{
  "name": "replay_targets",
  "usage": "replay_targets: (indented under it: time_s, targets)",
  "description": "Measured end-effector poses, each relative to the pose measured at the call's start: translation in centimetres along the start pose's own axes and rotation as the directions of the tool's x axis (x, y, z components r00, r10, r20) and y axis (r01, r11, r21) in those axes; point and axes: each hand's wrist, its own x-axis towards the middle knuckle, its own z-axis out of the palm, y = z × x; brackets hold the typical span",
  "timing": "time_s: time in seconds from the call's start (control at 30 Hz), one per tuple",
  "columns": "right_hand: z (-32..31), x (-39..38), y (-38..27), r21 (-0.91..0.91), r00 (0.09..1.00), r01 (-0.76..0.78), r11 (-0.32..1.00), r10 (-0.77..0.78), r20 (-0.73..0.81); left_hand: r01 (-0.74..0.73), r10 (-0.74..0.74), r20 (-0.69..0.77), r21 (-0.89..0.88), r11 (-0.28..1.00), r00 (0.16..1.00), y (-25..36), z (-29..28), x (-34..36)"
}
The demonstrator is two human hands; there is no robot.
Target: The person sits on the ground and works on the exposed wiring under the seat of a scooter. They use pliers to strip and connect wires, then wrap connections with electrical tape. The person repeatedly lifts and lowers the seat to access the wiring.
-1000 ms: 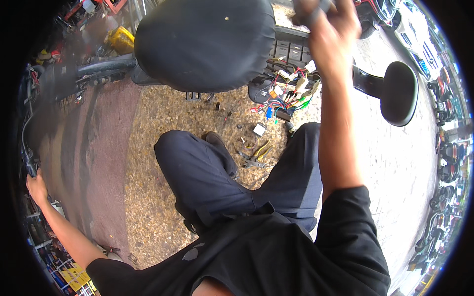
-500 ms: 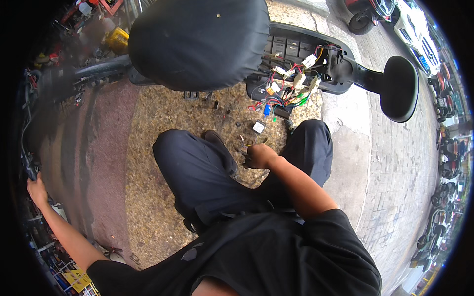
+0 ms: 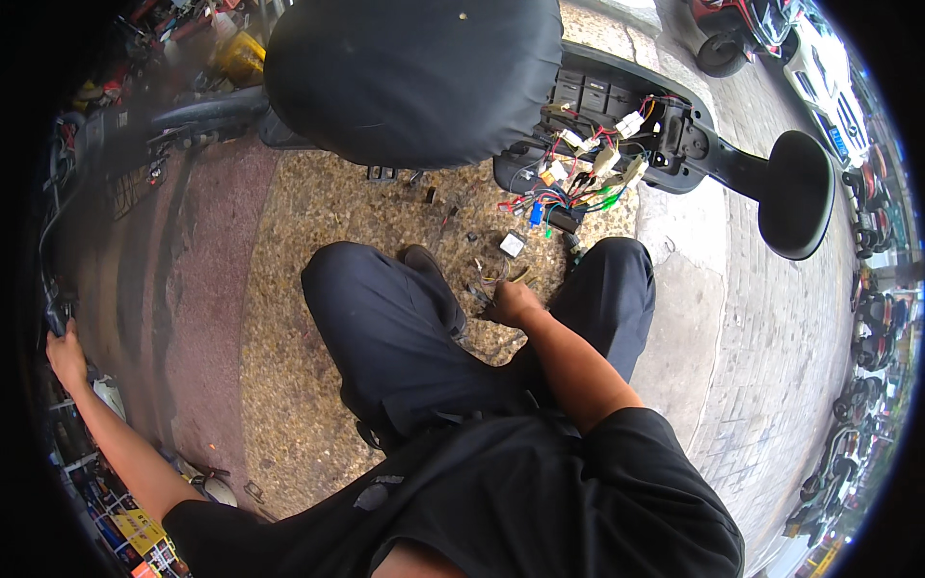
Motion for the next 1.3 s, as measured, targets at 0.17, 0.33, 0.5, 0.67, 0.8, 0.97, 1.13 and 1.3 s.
replay_targets:
  time_s: [0.17,0.33,0.5,0.67,0.8,0.97,1.13,1.3]
  targets:
    - [-0.3,0.0,0.0,0.114,1.000,0.019,0.993,-0.021,0.010,0.021,-0.021,0.015,0.008,1.000,1.000,0.1,-0.2,-0.2]
    - [-0.2,-0.1,-0.6,-0.035,0.995,-0.057,0.998,0.054,-0.088,0.036,-0.037,0.028,0.022,0.999,0.999,0.4,-0.5,-0.3]
    - [-0.2,0.1,-0.9,0.128,0.996,-0.090,0.988,0.086,0.040,0.043,-0.044,0.040,0.033,0.999,0.998,0.7,-0.5,-0.3]
    - [-0.8,-0.1,-0.9,0.338,0.970,-0.158,0.928,0.081,0.229,0.045,-0.045,0.018,-0.004,0.999,0.999,1.0,-0.9,-0.6]
    - [-1.0,-0.5,-1.0,0.574,0.972,-0.170,0.801,0.040,0.233,0.050,-0.050,0.030,-0.003,0.999,0.998,1.6,-1.4,-0.8]
    - [-0.5,-0.3,-1.0,0.442,0.982,-0.113,0.890,0.034,0.184,0.076,-0.075,0.070,-0.016,0.997,0.995,2.4,-2.2,-1.0]
    - [0.0,0.1,-1.3,0.342,0.990,-0.058,0.938,0.010,0.139,0.049,-0.047,0.063,-0.027,0.998,0.997,2.4,-2.3,-1.0]
    - [-0.7,-0.4,-1.6,0.587,0.958,-0.185,0.788,0.012,0.286,0.032,-0.031,0.017,-0.034,0.999,0.999,2.2,-2.1,-1.1]
